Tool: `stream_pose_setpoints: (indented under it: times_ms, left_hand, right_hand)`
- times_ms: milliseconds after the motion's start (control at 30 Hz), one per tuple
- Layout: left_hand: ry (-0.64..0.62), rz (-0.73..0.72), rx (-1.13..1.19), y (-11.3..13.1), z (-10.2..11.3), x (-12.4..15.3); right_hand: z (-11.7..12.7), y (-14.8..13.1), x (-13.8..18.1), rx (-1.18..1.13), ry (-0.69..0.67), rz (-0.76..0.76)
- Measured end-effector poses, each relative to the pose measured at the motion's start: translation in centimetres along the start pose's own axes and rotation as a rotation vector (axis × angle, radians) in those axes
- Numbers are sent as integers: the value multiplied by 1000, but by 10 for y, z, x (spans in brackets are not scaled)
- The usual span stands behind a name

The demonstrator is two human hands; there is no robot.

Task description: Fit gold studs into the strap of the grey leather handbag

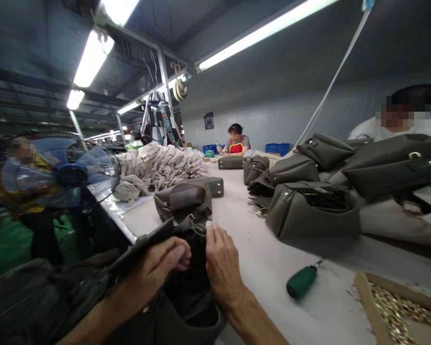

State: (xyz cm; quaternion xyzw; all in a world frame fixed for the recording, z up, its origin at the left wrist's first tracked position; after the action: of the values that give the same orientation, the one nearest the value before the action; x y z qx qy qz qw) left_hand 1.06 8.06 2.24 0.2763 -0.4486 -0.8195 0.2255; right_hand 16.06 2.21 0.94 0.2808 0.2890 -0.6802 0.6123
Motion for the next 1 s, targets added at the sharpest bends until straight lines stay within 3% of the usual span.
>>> stream_pose_setpoints:
  times_ms: [100,200,433,767,1000]
  left_hand:
    - [21,154,122,-20,10,-14]
    - [9,277,199,-24,12,-10]
    - [-92,314,147,-33,14,9]
    - [-100,320,69,-24,14,11]
    - [-37,213,-37,-23,20,11]
  right_hand:
    - [8,-18,15,157,44,159]
    - [9,-36,29,165,51,271]
    - [2,-52,39,136,10,315]
    - [0,-59,43,107,-3,250]
    - [7,-43,27,-183,-290,59]
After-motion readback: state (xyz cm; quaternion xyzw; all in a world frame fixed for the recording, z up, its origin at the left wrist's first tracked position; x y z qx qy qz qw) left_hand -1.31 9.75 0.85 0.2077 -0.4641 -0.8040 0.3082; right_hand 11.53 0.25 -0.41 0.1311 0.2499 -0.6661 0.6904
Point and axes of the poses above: each hand's wrist, its own x-axis away from the middle knuckle, its own z-axis out of the back of the hand, y = z × x, the point moved 2 cm from there along -x, towards the middle knuckle
